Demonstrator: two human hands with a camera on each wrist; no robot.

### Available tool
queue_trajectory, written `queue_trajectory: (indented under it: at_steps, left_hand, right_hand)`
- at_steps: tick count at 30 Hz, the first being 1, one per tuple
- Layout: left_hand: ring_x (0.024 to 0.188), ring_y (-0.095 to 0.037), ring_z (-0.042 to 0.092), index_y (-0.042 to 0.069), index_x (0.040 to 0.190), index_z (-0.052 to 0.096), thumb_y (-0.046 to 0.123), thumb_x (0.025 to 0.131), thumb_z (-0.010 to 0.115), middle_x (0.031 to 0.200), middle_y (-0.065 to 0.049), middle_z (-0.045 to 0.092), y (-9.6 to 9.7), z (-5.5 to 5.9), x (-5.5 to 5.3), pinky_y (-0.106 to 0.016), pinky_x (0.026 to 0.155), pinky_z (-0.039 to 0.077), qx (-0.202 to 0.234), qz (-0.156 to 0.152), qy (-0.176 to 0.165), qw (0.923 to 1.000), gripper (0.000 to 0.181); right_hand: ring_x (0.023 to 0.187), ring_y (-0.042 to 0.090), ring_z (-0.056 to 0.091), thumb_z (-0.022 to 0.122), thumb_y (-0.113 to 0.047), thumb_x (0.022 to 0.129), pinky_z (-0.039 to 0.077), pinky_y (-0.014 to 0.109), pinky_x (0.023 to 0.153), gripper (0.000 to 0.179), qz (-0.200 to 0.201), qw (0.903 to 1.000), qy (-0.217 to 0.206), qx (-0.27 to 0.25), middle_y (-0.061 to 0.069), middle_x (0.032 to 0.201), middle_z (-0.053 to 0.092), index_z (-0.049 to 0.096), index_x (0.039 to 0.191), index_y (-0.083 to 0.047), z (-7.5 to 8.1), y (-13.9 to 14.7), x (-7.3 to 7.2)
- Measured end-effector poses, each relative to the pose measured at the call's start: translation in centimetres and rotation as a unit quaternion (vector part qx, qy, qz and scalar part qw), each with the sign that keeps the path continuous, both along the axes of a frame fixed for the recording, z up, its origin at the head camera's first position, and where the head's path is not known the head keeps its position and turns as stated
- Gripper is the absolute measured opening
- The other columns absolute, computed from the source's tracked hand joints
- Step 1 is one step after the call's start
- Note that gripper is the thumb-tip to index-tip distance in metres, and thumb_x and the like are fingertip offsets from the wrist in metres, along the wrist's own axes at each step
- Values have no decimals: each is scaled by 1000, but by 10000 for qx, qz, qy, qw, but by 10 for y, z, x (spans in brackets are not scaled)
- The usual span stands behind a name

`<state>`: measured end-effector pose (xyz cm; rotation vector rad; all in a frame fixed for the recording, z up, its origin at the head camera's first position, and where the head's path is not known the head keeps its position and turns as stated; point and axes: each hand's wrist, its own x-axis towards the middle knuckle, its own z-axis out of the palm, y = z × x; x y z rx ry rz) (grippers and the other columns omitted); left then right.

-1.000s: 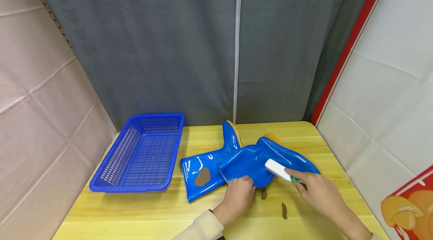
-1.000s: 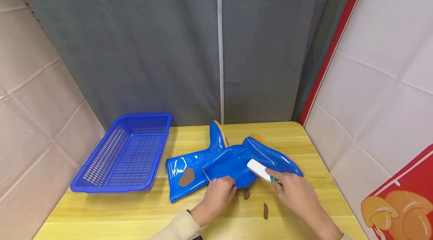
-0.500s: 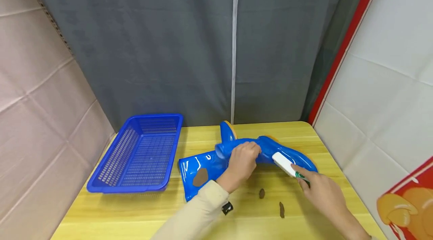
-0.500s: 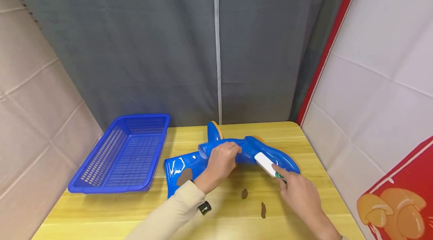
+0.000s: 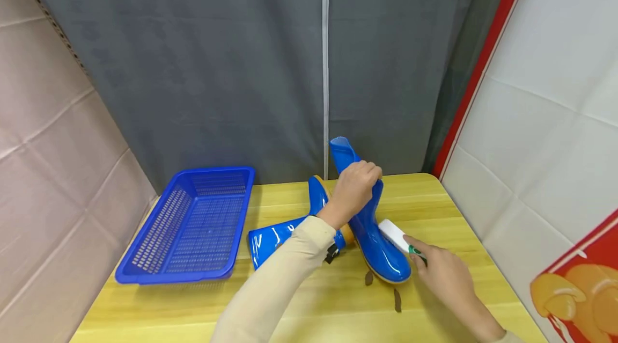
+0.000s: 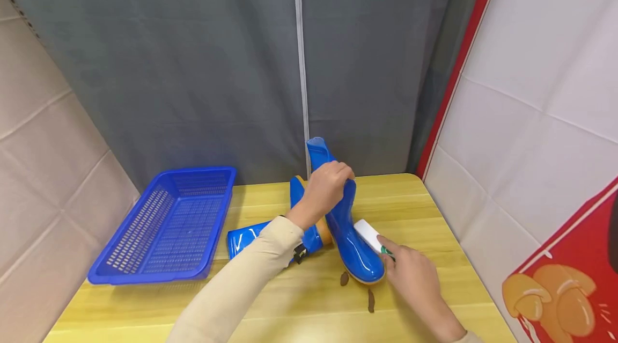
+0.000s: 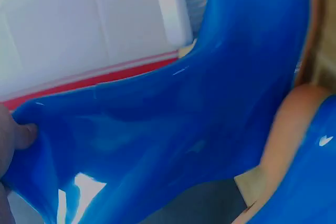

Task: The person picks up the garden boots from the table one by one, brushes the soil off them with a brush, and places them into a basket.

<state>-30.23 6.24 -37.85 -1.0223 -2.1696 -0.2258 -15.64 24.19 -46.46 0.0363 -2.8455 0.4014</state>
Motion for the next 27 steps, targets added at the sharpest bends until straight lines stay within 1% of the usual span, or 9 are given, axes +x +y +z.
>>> queue_trajectory:
  at_steps: [4,8,11,15,19,21,24,25,27]
  left_hand:
    - [99,-10,62,18,97,67,18,93,57,104,5,70,5,-14,12,-24,99,47,-258,-322,141,9990,11]
    - [126,-17,48,25,102,68,24,89,60,134,-1,56,6,-24,20,-39,117,28,62,-45,287,9996,15]
    - [139,-22,31,31,111,65,30,86,61,150,-4,37,4,-30,23,-48,119,17,212,146,282,9993,25]
    - [146,-25,17,35,127,56,41,86,60,159,-6,17,2,-36,24,-53,119,13,186,163,306,9992,42]
    - [148,-29,11,34,143,37,43,88,58,161,-11,8,4,-45,24,-54,119,15,290,289,527,9978,59]
    - [149,-30,10,30,148,26,43,88,59,161,-13,6,7,-51,25,-53,119,18,507,426,476,9967,70]
    - [150,-28,7,21,152,11,47,85,64,161,-14,2,13,-60,29,-49,119,22,1036,736,-263,9915,90]
    - [150,-27,8,19,153,6,49,83,65,161,-12,-1,15,-65,31,-48,119,24,1223,883,-676,9862,96]
    - [149,-26,13,15,153,3,49,80,68,162,-10,-2,18,-75,36,-45,117,29,1491,1196,-1601,9684,104]
  right_hand:
    - [38,10,29,66,-22,86,23,24,37,39,-73,9996,-220,-135,-7,45,32,62,124,-30,-3,-1,2]
    - [39,9,29,67,-22,85,23,23,37,39,-17,9997,-201,-143,-6,45,33,63,123,-29,-5,-2,2]
    - [40,9,30,67,-22,86,24,22,38,38,9,9994,-270,-197,-7,46,33,63,123,-27,-6,-2,3]
    - [40,9,31,67,-23,86,25,22,38,38,-48,9989,-380,-261,-7,47,34,63,124,-26,-6,-1,5]
    - [40,9,32,67,-23,86,26,22,38,38,-63,9985,-433,-315,-7,47,36,63,124,-26,-5,1,4]
    - [40,9,33,67,-23,86,26,22,38,38,-51,9983,-463,-354,-7,47,36,63,124,-27,-4,1,3]
    - [41,9,34,66,-22,87,26,22,38,38,-15,9981,-487,-389,-6,48,37,63,125,-26,-3,0,3]
    - [41,9,34,66,-22,87,26,22,38,38,-19,9980,-495,-394,-6,48,37,62,125,-26,-4,1,3]
    - [41,10,34,67,-22,86,26,22,38,39,-36,9979,-510,-407,-6,48,36,63,125,-26,-4,1,3]
